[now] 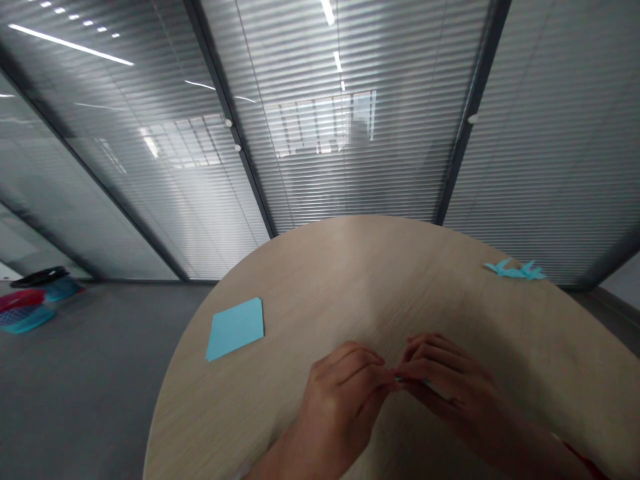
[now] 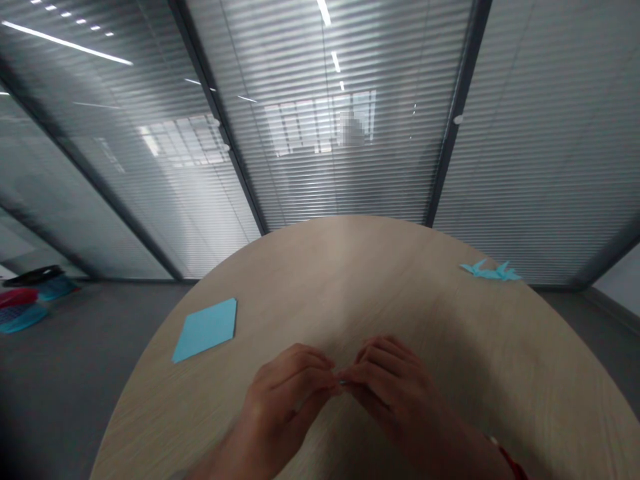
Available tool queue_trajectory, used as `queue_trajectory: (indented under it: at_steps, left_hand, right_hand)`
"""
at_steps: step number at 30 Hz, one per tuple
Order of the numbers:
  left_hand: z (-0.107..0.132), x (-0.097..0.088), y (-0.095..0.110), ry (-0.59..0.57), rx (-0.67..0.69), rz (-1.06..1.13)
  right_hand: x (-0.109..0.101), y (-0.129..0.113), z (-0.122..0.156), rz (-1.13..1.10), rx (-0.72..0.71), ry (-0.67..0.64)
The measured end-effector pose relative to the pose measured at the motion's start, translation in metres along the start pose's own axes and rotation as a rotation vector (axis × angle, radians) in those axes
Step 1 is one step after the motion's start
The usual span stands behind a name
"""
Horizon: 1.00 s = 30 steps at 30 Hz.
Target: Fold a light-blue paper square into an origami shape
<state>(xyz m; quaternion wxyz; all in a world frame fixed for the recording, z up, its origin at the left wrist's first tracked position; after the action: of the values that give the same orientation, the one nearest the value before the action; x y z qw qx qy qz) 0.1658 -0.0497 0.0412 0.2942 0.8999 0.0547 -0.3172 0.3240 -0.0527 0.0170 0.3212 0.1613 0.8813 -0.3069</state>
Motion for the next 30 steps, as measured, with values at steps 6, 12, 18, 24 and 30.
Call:
queue_trajectory:
  at_steps: [6, 12, 18, 24, 30]
  left_hand:
    - [0.002, 0.0, -0.002, -0.034, -0.061, 0.016]
    - [0.003, 0.002, -0.018, -0.05, -0.337, 0.03]
    - [0.002, 0.008, -0.024, -0.139, -0.499, 0.029]
    - [0.0, 0.009, -0.019, -0.126, -0.494, 0.152]
    - [0.002, 0.008, -0.029, -0.198, -0.682, 0.299]
  right_hand:
    - [0.0, 0.004, -0.001, 0.024, 0.01, 0.032]
    - [0.0, 0.012, -0.002, -0.007, 0.108, -0.017]
    - [0.008, 0.015, -0.002, -0.139, 0.232, -0.058]
    - [0.007, 0.01, -0.003, -0.246, 0.315, -0.101]
    - [0.005, 0.018, 0.001, -0.354, 0.483, -0.177]
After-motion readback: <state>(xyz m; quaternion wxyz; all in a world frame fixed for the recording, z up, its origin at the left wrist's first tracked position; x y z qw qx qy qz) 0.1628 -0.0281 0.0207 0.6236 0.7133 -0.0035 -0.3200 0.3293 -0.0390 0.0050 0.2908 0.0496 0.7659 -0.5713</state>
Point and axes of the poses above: each hand's wrist, its own z-axis away from the middle knuckle, its own x-axis out of the palm, y = z × x, the point moved 4 cm from there along -z, towards the middle knuckle, and after that the axes turned 3 degrees about -y, right-handed, at the moved point
